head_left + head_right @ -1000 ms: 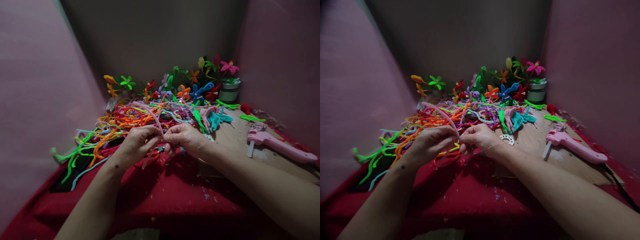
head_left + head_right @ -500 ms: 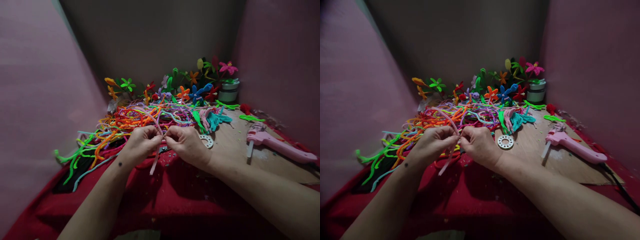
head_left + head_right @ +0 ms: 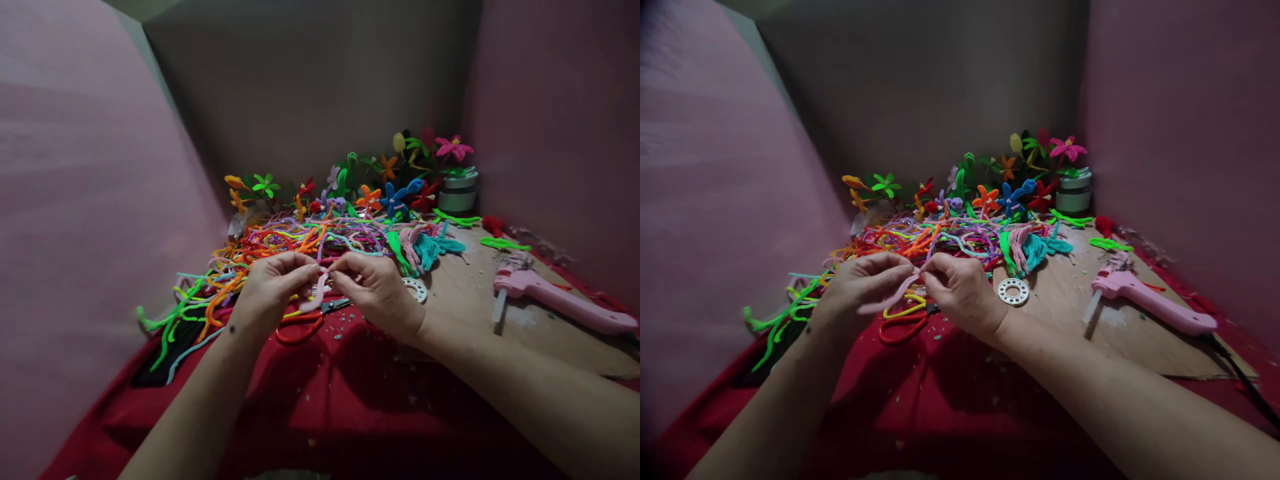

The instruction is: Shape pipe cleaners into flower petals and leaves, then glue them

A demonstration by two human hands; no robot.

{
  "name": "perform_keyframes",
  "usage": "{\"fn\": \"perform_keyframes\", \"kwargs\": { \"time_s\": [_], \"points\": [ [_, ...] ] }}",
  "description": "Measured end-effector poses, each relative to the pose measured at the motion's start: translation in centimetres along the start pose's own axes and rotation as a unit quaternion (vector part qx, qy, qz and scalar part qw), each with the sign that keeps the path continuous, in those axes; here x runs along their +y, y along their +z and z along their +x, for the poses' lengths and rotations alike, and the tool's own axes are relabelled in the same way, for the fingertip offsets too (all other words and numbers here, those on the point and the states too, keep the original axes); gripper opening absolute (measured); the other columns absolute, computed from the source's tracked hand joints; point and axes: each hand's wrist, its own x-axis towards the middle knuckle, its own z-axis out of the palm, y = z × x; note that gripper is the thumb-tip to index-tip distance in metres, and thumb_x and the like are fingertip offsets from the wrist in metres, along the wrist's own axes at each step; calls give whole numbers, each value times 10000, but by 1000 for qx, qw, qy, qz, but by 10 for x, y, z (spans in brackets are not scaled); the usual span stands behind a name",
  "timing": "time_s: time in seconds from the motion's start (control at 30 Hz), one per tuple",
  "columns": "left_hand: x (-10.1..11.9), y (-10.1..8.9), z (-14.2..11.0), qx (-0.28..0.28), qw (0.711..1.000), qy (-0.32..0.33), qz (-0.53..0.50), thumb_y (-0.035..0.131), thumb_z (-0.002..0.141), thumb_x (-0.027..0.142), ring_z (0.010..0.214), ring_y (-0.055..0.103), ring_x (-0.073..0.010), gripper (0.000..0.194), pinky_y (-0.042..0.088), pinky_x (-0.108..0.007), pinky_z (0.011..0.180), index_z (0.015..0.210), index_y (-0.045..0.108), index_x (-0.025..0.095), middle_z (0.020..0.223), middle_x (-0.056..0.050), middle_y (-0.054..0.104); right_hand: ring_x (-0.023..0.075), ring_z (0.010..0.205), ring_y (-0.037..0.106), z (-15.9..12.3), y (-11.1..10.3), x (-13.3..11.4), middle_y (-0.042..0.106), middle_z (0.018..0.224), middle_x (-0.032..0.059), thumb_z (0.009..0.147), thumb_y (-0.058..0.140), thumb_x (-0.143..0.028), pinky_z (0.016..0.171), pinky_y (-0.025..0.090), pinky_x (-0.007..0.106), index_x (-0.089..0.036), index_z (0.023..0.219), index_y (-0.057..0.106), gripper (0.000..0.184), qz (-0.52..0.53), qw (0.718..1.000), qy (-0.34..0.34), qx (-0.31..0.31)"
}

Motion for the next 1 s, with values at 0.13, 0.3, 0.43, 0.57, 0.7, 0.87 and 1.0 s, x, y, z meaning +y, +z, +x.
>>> {"fn": "perform_keyframes", "kwargs": {
  "time_s": [0.13,0.3,0.43,0.57,0.7,0.87,1.0],
  "points": [
    [-7,-1,-2,43,966,217,135,688,655,260,708,545,-126,149,444,-219,576,754,626,166,803,-29,585,91,571,544,4,-1,-7,589,621,4,784,506,-213,558,441,216,-144,730,583,117,189,972,132,-47],
    [-18,-3,2,-3,942,264,206,571,779,292,603,483,-98,135,412,-216,542,722,565,170,723,-14,545,79,502,512,7,-3,-9,560,543,-11,752,537,-214,517,425,219,-148,620,549,148,222,959,169,-56],
    [-16,-5,-1,-14,890,314,330,500,823,238,566,419,-82,129,367,-203,547,714,528,175,644,16,486,76,478,500,7,-3,-7,554,512,-17,737,543,-210,510,426,218,-150,615,550,136,236,951,190,-66],
    [-8,-4,-4,-42,885,302,352,496,814,225,560,387,-76,158,336,-198,543,669,509,165,616,24,455,80,472,504,6,-1,-8,552,510,-20,749,539,-230,510,428,216,-154,635,547,137,220,952,201,-72],
    [-9,-2,2,-95,985,78,120,513,779,300,476,324,-63,179,266,-190,433,673,493,157,559,40,381,94,534,518,1,-1,-10,579,580,1,773,502,-193,529,399,213,-158,651,564,142,68,993,92,-33],
    [-11,4,10,-131,990,-27,-42,578,717,293,455,340,-52,158,288,-182,431,698,509,152,555,48,398,92,540,490,-3,0,-3,575,604,4,773,482,-151,554,368,218,-159,694,592,135,-98,994,-28,33],
    [-5,9,9,-68,994,44,75,602,727,312,489,368,-49,193,290,-163,437,683,514,146,572,48,438,105,554,524,-1,3,5,596,606,11,780,487,-168,558,392,223,-161,697,608,147,-47,998,30,22]
  ]
}}
